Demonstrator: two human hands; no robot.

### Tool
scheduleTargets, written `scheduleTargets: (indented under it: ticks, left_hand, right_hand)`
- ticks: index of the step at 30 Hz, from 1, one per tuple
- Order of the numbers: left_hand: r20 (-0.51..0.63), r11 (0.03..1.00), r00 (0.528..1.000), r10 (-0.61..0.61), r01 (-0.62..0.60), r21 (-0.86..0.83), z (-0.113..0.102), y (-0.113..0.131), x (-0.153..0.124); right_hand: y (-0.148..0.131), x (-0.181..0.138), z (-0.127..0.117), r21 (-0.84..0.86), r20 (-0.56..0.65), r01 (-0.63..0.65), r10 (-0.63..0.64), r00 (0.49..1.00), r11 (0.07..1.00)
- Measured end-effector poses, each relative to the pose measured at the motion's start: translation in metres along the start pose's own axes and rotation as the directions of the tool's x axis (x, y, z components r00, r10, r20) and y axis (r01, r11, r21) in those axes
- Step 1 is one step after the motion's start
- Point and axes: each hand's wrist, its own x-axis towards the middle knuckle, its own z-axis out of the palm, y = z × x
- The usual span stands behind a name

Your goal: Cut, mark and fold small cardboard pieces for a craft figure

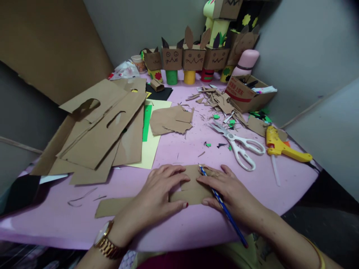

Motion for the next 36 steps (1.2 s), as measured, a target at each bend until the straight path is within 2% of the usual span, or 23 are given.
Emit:
scheduleTargets:
  ticks: [24,36]
  left_hand:
    - [-0.030,1.000,1.000,-0.006,0.005,-0.029,0.0033,-0.0017,-0.0002]
    - [-0.039,1.000,0.999,0.000,-0.001,-0.030,0.0025,-0.0011,-0.0011]
  right_hand:
    - [0.0007,-0.0015,-0.0006,0.026,-0.001,-0.018,0.018,1.000,0.999]
    - [0.0032,-0.0016,0.0015,0.163,-0.074,-0.038,0.050,0.996,0.986]
